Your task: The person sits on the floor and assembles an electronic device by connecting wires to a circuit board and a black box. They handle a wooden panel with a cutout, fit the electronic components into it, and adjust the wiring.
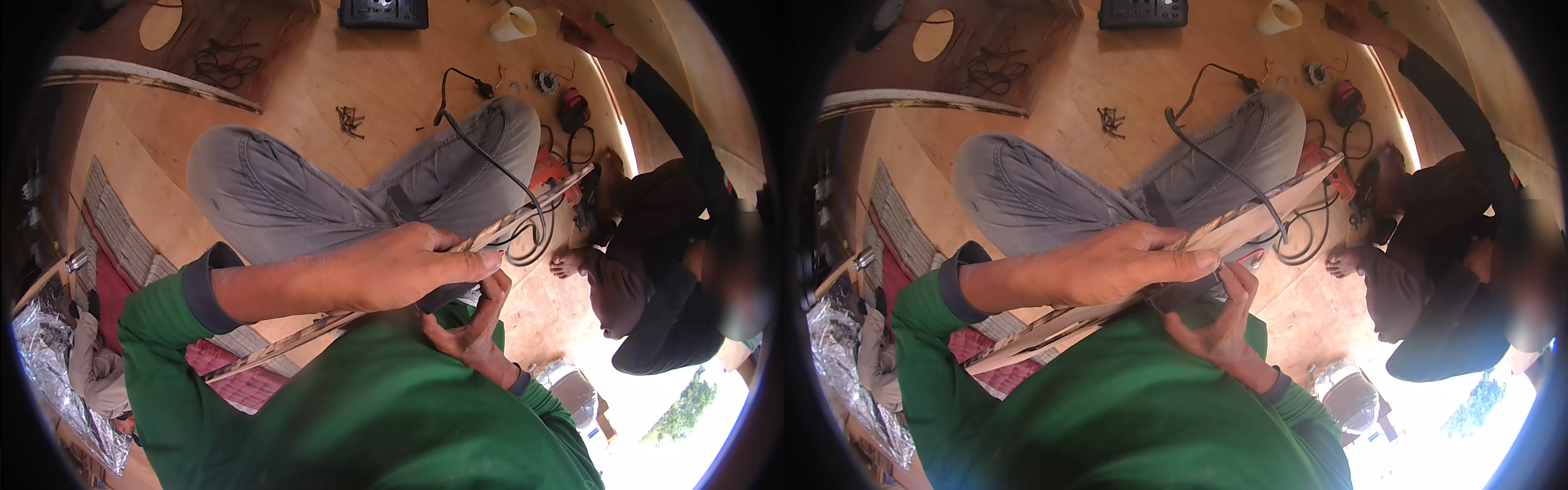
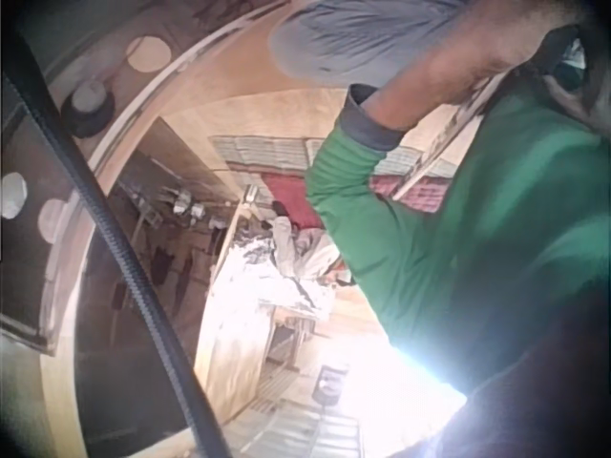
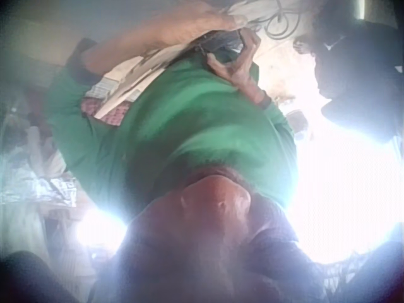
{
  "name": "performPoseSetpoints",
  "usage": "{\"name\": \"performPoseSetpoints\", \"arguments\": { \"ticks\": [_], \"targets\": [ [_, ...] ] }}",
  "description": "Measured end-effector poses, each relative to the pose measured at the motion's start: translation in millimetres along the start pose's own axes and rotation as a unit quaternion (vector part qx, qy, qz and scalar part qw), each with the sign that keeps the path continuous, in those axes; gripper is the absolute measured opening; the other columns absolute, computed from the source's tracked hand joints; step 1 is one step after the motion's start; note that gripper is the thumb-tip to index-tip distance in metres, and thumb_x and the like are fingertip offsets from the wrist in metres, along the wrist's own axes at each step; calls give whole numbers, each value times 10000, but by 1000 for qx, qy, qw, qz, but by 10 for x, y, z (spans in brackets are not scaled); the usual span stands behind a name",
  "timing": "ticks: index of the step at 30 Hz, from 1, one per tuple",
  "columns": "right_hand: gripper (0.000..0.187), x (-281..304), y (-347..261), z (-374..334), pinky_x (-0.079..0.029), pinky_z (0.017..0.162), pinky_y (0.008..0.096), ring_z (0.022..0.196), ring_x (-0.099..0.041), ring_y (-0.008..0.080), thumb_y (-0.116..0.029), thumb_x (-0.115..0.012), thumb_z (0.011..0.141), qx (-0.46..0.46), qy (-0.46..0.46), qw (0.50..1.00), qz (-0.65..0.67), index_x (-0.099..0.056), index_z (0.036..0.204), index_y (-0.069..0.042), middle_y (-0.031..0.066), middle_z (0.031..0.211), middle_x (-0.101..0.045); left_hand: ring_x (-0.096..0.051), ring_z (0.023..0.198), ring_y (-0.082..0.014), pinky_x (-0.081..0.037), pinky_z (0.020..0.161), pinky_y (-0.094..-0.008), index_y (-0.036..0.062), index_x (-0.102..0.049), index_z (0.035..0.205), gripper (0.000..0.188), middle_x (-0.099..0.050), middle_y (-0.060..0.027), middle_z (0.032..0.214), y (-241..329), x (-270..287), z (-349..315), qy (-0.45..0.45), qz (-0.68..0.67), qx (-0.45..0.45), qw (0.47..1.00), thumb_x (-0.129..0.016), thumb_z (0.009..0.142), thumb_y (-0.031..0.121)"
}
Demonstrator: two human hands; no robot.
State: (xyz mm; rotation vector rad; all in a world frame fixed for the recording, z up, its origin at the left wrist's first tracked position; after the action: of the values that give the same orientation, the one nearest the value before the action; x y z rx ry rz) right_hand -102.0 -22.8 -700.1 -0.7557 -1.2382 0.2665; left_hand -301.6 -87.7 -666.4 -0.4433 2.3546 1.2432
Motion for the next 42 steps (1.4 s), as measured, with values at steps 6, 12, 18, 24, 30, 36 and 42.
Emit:
{"name": "performPoseSetpoints", "arguments": {
  "ticks": [6, 12, 18, 24, 30, 36, 42],
  "targets": [
    [1097, 5, 7, -1, -499, 1078, 530, 1291, -524, 438, -175, -986, 688, -10, -4, 1000, 10, -368, 1557, 82, 277, 1435, -488, -577, 1076, -121, -478, 942, -317, -22, -711, 1418, 751, -702, -31, 1155, 12, 8, -38, -2, 35, 5, 999, -554, 1140, 657],
    [1095, 4, -34, 21, -496, 1064, 533, 1298, -521, 443, -152, -987, 703, 19, -5, 1000, -21, -359, 1567, 89, 273, 1435, -488, -595, 1093, -131, -486, 964, -324, -29, -717, 1403, 743, -715, -47, 1164, 19, -18, -38, -6, 26, 4, 1000, -543, 1146, 646],
    [1105, -13, -13, 14, -495, 1069, 530, 1302, -523, 447, -130, -995, 702, 10, 2, 1000, 0, -353, 1576, 79, 271, 1435, -490, -611, 1165, -163, -490, 1037, -348, -43, -698, 1432, 751, -734, -83, 1246, -52, -4, 2, 6, 62, 32, 998, -535, 1152, 635],
    [1111, -19, 97, -33, -457, 1111, 551, 1324, -501, 438, -209, -990, 695, -27, 15, 999, 40, -365, 1580, 40, 272, 1432, -490, -638, 1136, -157, -510, 1010, -338, -56, -734, 1380, 714, -757, -87, 1244, -82, 132, 73, 24, 50, 48, 997, -587, 1140, 600],
    [1032, 185, 173, -14, -464, 1058, 551, 1231, -554, 407, -322, -944, 714, 41, 98, 987, 120, -421, 1524, 44, 259, 1408, -502, -672, 1093, -151, -526, 973, -329, -64, -779, 1296, 697, -774, -82, 1182, -170, 573, 12, 74, 23, 99, 992, -703, 1074, 592],
    [964, 579, 733, 187, -471, 1129, 481, 1316, -518, 303, -232, -899, 851, -143, 231, 953, 131, -360, 1600, 45, 179, 1479, -427, -682, 1061, -116, -535, 946, -307, -42, -798, 1242, 629, -778, -45, 1134, -339, 1156, 154, 124, 107, 79, 983, -730, 1069, 559],
    [777, 706, 1204, 171, -492, 1125, 424, 1295, -619, 248, -226, -825, 968, -326, 230, 850, 344, -469, 1597, 60, 175, 1456, -580, -682, 1074, -96, -544, 940, -285, -35, -787, 1274, 539, -777, -34, 1140, -486, 1475, 310, 94, 66, 18, 993, -735, 1089, 468]
  ]
}}
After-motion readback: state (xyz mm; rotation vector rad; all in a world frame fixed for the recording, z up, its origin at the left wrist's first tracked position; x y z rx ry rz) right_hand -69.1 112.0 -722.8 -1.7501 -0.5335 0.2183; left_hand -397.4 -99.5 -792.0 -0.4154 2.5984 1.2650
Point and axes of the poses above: each hand's wrist, its own z-axis towards the middle knuckle, its own x-axis out of the back of the hand, y = z × x, the point moved 6 cm from there along z, towards the middle knuckle
